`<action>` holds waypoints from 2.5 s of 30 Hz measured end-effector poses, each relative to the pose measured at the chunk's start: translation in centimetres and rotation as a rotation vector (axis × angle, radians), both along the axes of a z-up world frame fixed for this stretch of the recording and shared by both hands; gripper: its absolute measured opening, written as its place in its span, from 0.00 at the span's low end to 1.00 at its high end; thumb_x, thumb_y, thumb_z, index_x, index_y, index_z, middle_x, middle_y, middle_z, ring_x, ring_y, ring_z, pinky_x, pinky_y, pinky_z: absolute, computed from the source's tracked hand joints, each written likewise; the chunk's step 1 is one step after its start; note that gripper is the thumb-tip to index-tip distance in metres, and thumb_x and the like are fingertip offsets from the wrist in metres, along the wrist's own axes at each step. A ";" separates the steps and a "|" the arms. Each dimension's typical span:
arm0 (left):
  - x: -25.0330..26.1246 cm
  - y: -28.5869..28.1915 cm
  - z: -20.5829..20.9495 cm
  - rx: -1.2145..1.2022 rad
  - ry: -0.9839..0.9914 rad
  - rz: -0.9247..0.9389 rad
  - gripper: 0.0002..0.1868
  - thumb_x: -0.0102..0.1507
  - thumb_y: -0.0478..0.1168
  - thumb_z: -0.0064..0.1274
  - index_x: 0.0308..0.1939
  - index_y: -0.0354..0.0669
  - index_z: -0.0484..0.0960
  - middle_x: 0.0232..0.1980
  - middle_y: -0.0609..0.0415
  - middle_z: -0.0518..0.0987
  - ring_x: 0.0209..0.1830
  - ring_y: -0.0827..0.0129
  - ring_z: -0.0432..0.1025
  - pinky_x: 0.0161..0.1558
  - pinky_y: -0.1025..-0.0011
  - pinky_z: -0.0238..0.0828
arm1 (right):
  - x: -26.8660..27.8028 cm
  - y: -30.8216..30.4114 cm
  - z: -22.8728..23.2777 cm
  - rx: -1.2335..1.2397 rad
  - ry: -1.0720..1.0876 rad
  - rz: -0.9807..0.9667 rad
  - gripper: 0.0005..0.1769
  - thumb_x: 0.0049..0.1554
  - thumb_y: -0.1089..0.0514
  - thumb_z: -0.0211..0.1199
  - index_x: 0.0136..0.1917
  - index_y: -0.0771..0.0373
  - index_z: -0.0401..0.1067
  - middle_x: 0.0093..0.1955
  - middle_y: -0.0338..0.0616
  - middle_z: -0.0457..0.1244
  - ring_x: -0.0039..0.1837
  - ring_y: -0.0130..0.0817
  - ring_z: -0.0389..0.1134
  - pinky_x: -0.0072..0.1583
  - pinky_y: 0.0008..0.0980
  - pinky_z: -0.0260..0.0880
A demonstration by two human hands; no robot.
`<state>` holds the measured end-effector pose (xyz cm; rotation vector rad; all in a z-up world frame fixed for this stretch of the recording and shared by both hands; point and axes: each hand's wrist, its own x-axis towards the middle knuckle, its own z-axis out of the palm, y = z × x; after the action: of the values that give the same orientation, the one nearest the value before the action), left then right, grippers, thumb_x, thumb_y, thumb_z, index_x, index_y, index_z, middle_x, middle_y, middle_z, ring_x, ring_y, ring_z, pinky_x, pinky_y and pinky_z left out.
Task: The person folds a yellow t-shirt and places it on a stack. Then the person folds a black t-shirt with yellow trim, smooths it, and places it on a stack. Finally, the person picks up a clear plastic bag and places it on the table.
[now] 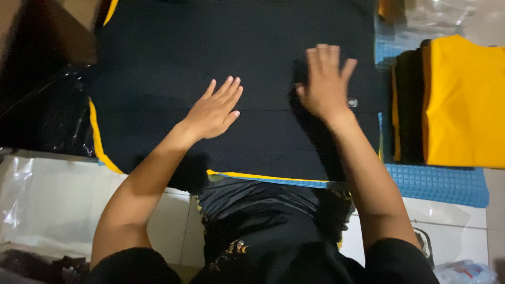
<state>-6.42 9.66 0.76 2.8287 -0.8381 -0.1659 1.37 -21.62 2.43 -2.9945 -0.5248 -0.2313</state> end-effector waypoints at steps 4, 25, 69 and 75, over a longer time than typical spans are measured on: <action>-1.6 3.5 -1.6 -0.366 -0.467 -0.051 0.16 0.67 0.34 0.52 0.57 0.38 0.86 0.62 0.46 0.82 0.67 0.54 0.74 0.67 0.54 0.66 | 0.4 8.6 -0.1 0.100 0.043 0.511 0.44 0.59 0.51 0.66 0.82 0.60 0.51 0.82 0.52 0.51 0.83 0.56 0.46 0.72 0.71 0.49; 5.8 19.3 -2.1 -0.088 -0.406 0.940 0.23 0.73 0.62 0.54 0.36 0.50 0.81 0.41 0.52 0.82 0.44 0.48 0.75 0.40 0.46 0.65 | 5.8 21.8 -5.9 0.392 -0.140 0.653 0.32 0.55 0.68 0.62 0.73 0.63 0.69 0.43 0.48 0.54 0.46 0.48 0.57 0.43 0.45 0.63; -6.1 18.2 -0.6 -0.015 -0.278 0.439 0.42 0.56 0.36 0.54 0.78 0.50 0.70 0.84 0.46 0.58 0.85 0.40 0.44 0.71 0.20 0.25 | -2.6 -7.7 -2.6 -0.068 -0.036 0.262 0.47 0.57 0.34 0.61 0.84 0.53 0.57 0.85 0.48 0.51 0.84 0.54 0.48 0.76 0.67 0.49; -4.5 19.9 -2.4 0.212 -0.337 0.395 0.42 0.57 0.32 0.53 0.78 0.56 0.70 0.82 0.51 0.67 0.83 0.47 0.56 0.72 0.27 0.47 | -2.5 -14.2 -5.0 -0.124 -0.234 0.188 0.32 0.63 0.55 0.60 0.80 0.51 0.66 0.78 0.48 0.62 0.77 0.51 0.62 0.69 0.56 0.67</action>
<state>-10.95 29.58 -1.60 3.2055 -0.3077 0.3024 -1.13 -35.83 -2.61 -3.0257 -0.8683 -0.5566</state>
